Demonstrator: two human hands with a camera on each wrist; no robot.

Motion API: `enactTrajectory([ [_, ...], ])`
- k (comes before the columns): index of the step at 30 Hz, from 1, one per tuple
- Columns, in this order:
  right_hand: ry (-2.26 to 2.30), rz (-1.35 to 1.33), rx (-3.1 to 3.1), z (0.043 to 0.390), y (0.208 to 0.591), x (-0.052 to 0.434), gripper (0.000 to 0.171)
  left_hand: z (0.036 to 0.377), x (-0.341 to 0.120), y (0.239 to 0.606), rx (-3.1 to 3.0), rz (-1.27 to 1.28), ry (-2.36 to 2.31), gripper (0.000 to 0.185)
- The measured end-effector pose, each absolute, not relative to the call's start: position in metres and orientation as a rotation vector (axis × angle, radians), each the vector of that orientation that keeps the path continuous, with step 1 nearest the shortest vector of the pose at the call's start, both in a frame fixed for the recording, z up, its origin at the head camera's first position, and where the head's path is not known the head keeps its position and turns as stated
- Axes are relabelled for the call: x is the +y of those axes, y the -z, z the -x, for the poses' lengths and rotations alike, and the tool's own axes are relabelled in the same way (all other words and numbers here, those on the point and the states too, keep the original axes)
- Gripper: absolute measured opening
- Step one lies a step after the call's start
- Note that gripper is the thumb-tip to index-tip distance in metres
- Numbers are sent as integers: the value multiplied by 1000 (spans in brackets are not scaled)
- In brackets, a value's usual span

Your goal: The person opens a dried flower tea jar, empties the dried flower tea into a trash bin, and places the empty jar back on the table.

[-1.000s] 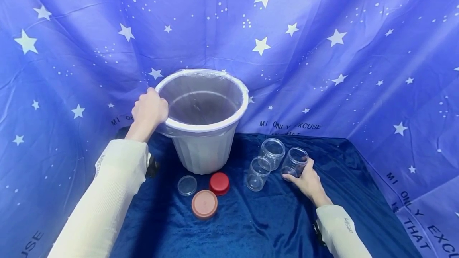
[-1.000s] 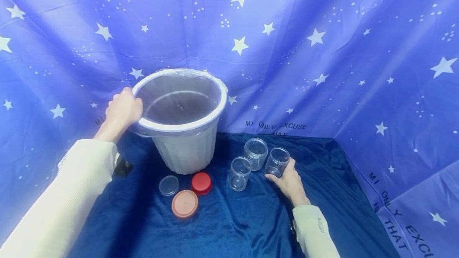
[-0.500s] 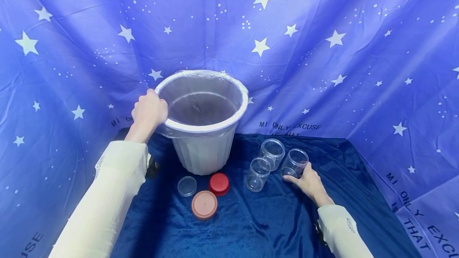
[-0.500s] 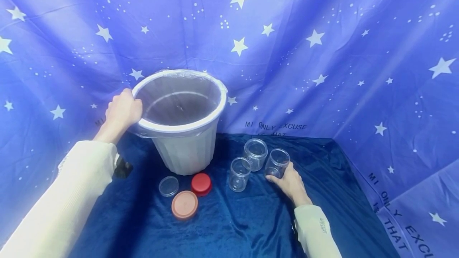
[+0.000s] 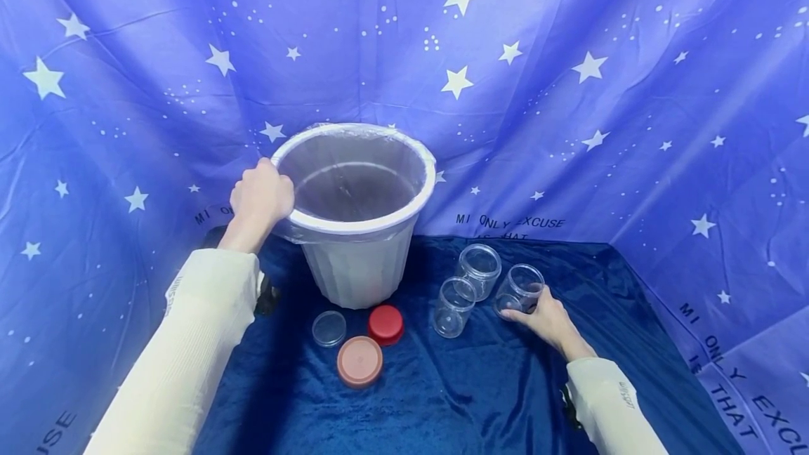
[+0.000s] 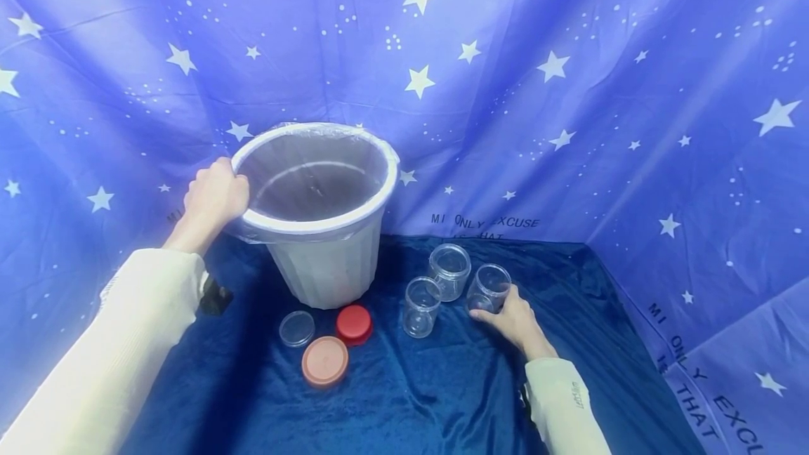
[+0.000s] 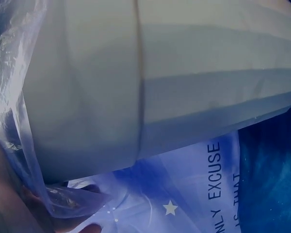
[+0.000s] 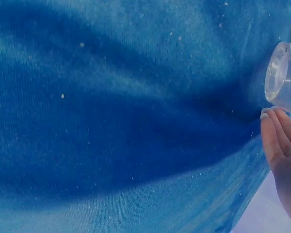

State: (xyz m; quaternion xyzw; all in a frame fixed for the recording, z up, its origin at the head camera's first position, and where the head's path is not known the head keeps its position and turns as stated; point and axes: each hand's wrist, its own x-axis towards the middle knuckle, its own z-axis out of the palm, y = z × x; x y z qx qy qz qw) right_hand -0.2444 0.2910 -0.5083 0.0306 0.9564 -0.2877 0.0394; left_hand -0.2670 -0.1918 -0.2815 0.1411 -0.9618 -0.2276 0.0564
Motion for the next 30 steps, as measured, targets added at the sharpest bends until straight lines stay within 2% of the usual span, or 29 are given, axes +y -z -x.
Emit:
enactTrajectory([
  [11, 896, -2, 2876, 242, 500, 295, 109, 265, -195, 285, -2852, -417, 758, 47],
  [23, 882, 43, 2859, 243, 493, 299, 108, 264, -203, 297, -2631, -413, 1201, 56],
  [30, 939, 41, 2797, 241, 483, 301, 115, 263, -201, 299, -2596, -442, 1349, 59],
])
